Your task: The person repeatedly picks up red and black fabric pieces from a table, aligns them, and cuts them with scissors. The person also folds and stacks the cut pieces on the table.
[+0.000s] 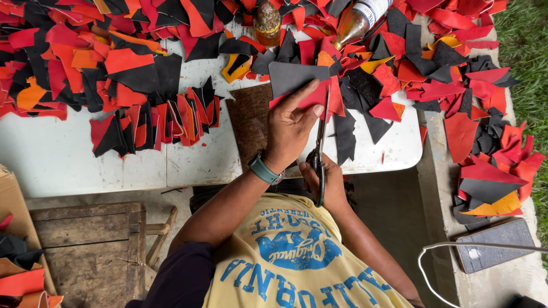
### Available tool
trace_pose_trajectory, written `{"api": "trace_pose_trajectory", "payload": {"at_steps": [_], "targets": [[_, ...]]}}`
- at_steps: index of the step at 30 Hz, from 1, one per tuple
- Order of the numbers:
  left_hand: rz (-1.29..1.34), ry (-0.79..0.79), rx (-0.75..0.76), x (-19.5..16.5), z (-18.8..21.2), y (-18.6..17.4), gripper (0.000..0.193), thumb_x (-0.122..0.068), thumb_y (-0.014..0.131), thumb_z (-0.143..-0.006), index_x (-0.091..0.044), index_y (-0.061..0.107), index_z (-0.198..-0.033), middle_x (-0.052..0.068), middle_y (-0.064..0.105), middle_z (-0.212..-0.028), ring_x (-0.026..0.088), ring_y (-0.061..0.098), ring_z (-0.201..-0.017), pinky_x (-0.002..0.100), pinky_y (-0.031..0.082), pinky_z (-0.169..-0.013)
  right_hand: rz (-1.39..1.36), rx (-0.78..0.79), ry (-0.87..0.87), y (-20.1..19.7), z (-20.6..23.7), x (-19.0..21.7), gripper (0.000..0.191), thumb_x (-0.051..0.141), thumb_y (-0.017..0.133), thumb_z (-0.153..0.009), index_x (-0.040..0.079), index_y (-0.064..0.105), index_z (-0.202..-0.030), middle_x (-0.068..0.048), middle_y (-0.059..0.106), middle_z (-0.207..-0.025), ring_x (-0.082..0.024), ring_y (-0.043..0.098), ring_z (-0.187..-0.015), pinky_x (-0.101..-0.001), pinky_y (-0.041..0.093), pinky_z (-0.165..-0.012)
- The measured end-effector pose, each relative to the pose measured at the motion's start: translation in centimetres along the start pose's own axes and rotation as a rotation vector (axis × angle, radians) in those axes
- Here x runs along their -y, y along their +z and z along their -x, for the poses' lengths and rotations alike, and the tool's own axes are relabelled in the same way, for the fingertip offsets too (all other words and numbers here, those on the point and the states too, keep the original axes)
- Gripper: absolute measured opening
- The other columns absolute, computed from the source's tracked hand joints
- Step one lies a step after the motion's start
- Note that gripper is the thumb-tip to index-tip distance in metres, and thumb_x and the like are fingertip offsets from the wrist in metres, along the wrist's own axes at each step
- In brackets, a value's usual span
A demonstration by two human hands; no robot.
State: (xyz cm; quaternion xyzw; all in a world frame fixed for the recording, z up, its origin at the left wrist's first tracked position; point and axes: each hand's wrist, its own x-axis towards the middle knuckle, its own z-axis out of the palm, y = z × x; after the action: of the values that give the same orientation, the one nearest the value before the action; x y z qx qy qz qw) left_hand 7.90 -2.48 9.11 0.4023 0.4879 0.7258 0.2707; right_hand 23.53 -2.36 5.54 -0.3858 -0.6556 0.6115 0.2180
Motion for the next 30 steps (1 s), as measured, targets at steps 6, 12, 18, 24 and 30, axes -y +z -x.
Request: {"api": "trace_pose_trajectory", "payload": {"at_steps": [6,12,18,24,30], "targets": [[0.061,-0.112,0.045,-0.1,3.0,0.4,0.047,-0.002,0.067,-0.103,0.000,0.056,-0.149,0.015,0.072,-0.126,0.005,0.066,-0.090,0.021,0.057,-0.079,-0.071,0.113,-0.178,-1.1,-0.7,0.7,0.026,0.029,0.062,-0.100,0.004,0.056,-0.105,0.000,0.060,-0.077,-0.010,0.060,-0.068,-0.0255,0.050,-0.062],[0.055,-0.048,0.035,0.2,3.5,0.2,0.045,-0.002,0.067,-0.103,0.001,0.055,-0.147,0.015,0.067,-0.140,0.007,0.069,-0.100,0.023,0.059,-0.088,-0.010,0.035,0.003,-0.2,-0.2,0.0,0.028,0.031,0.061,-0.099,0.003,0.060,-0.097,-0.001,0.059,-0.067,-0.010,0.058,-0.055,-0.0266,0.048,-0.051],[0.059,-0.018,0.030,0.8,3.8,0.2,0.045,-0.003,0.067,-0.104,0.002,0.055,-0.147,0.015,0.066,-0.141,0.008,0.069,-0.108,0.024,0.059,-0.094,0.027,0.016,0.019,-0.2,-0.1,-0.5,0.028,0.029,0.062,-0.100,0.003,0.062,-0.090,0.000,0.058,-0.060,-0.009,0.056,-0.048,-0.0263,0.045,-0.045],[0.038,-0.041,-0.011,1.7,4.0,-0.4,0.046,-0.006,0.068,-0.104,0.002,0.055,-0.147,0.012,0.067,-0.139,0.005,0.067,-0.100,0.022,0.058,-0.087,0.002,-0.064,0.094,-2.1,-0.7,-0.2,0.027,0.025,0.072,-0.095,0.003,0.062,-0.083,0.000,0.057,-0.057,-0.010,0.051,-0.044,-0.0276,0.039,-0.041],[-0.133,-0.297,-0.066,1.9,4.7,-3.4,0.072,-0.015,0.076,-0.094,-0.006,0.040,-0.156,0.013,0.072,-0.098,0.009,0.063,-0.076,0.022,0.055,-0.065,0.616,-0.372,0.060,-10.8,-2.2,0.3,0.041,0.033,0.085,-0.093,-0.003,0.066,-0.092,-0.018,0.062,-0.072,-0.021,0.050,-0.056,-0.0382,0.041,-0.056]]}}
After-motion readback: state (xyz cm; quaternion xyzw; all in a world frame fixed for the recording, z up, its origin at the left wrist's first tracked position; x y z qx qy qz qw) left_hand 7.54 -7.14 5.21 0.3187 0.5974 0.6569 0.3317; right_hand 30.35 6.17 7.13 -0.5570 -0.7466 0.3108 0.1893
